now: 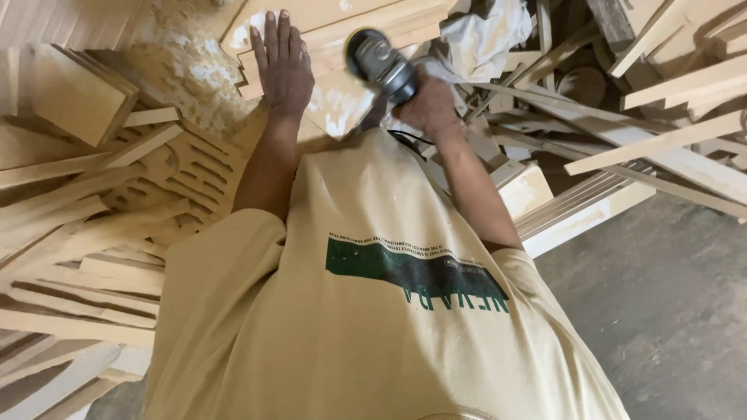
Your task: Using a power sander to smooth the surfaces and edges of wooden boards in a workshop environment.
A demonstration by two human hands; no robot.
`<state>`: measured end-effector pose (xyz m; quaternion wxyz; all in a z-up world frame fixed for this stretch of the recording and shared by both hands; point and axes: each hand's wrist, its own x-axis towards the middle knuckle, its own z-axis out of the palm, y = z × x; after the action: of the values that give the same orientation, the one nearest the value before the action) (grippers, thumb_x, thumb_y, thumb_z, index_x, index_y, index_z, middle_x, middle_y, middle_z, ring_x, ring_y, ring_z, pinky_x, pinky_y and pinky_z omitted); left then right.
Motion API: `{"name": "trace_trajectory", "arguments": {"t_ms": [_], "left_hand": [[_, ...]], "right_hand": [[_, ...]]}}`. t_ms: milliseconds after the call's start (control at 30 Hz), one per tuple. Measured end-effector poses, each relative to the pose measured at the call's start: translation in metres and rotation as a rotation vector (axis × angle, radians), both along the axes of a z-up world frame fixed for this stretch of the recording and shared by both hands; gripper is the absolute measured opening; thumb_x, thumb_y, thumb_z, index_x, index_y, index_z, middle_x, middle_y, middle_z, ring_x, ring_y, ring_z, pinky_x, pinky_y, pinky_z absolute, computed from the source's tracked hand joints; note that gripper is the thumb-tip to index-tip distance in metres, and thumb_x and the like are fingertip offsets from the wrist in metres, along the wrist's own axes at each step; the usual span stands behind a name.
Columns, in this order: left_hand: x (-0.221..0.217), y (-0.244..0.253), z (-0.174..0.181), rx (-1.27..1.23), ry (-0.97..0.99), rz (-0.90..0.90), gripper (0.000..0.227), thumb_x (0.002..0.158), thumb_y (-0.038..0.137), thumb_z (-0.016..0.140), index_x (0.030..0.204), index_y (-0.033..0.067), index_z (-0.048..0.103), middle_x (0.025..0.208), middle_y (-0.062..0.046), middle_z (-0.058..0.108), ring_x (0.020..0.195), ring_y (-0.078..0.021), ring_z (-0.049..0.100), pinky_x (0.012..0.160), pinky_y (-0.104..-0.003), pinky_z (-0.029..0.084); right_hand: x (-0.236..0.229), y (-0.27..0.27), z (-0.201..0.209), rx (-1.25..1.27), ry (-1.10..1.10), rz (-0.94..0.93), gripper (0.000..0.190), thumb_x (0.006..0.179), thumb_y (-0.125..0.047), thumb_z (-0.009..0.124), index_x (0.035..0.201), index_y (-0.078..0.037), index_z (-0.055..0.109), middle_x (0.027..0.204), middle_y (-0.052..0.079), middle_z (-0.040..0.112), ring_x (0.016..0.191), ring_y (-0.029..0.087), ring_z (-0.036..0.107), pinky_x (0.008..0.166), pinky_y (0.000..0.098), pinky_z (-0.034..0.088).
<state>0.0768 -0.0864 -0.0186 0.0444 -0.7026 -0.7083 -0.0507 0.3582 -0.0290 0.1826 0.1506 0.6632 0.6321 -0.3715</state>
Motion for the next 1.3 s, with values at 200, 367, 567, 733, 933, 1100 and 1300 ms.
{"name": "trace_trajectory", "arguments": {"t_ms": [200, 367, 567, 733, 933, 1100, 1300], "left_hand": [[0.000, 0.000, 0.003, 0.007, -0.017, -0.013, 0.045, 0.134, 0.033, 0.060, 0.170, 0.0066, 0.057, 0.190, -0.013, 0.023, 0.176, -0.0376, 0.004, 0.144, -0.066, -0.006], [-0.001, -0.001, 0.001, -0.051, 0.006, -0.015, 0.051, 0.132, 0.036, 0.059, 0.173, 0.0066, 0.053, 0.192, -0.013, 0.018, 0.177, -0.0382, -0.001, 0.143, -0.066, -0.011], [-0.002, -0.001, -0.003, 0.000, 0.012, -0.024, 0.048, 0.132, 0.034, 0.062, 0.171, 0.0073, 0.058, 0.191, -0.013, 0.022, 0.177, -0.0379, 0.004, 0.144, -0.066, -0.009], [-0.003, 0.000, -0.001, 0.012, 0.021, -0.012, 0.049, 0.134, 0.036, 0.061, 0.173, 0.0080, 0.056, 0.192, -0.012, 0.020, 0.177, -0.0374, 0.002, 0.144, -0.065, -0.010], [-0.002, 0.001, 0.002, 0.033, 0.019, -0.027, 0.046, 0.131, 0.033, 0.066, 0.168, 0.0061, 0.061, 0.190, -0.014, 0.026, 0.176, -0.0387, 0.006, 0.144, -0.067, -0.007], [-0.003, -0.001, -0.005, -0.003, 0.042, -0.017, 0.049, 0.132, 0.036, 0.061, 0.173, 0.0090, 0.057, 0.192, -0.012, 0.021, 0.177, -0.0382, 0.000, 0.143, -0.066, -0.011], [-0.005, 0.002, -0.008, 0.054, 0.023, -0.017, 0.044, 0.137, 0.034, 0.053, 0.173, 0.0105, 0.059, 0.192, -0.010, 0.018, 0.177, -0.0360, 0.002, 0.144, -0.063, -0.007]], "right_hand": [[0.085, 0.024, -0.004, 0.095, -0.027, -0.252, 0.084, 0.076, -0.017, 0.096, 0.152, -0.018, 0.061, 0.135, 0.006, 0.082, 0.120, 0.023, 0.080, 0.105, 0.0389, 0.067], [0.039, 0.010, 0.026, 0.005, 0.032, -0.308, 0.090, 0.078, -0.011, 0.092, 0.159, -0.019, 0.055, 0.145, 0.006, 0.078, 0.129, 0.023, 0.077, 0.112, 0.0387, 0.064], [0.011, 0.002, 0.032, -0.023, 0.021, -0.129, 0.078, 0.074, -0.008, 0.089, 0.147, -0.016, 0.062, 0.127, 0.011, 0.081, 0.118, 0.033, 0.078, 0.103, 0.0442, 0.067], [0.078, 0.026, 0.017, 0.051, 0.088, -0.251, 0.090, 0.076, 0.000, 0.090, 0.158, -0.013, 0.057, 0.142, 0.010, 0.080, 0.126, 0.025, 0.080, 0.108, 0.0367, 0.068], [0.097, 0.013, -0.005, 0.214, 0.108, -0.325, 0.073, 0.073, -0.015, 0.090, 0.143, -0.016, 0.069, 0.131, 0.003, 0.085, 0.116, 0.022, 0.081, 0.102, 0.0387, 0.067], [0.023, -0.021, 0.008, 0.094, 0.029, -0.095, 0.072, 0.072, -0.021, 0.092, 0.138, -0.016, 0.067, 0.122, 0.014, 0.082, 0.111, 0.036, 0.078, 0.097, 0.0473, 0.067], [0.030, -0.011, 0.028, -0.031, 0.026, -0.241, 0.087, 0.078, -0.002, 0.088, 0.157, -0.018, 0.056, 0.136, 0.008, 0.080, 0.123, 0.029, 0.079, 0.105, 0.0423, 0.070]]}}
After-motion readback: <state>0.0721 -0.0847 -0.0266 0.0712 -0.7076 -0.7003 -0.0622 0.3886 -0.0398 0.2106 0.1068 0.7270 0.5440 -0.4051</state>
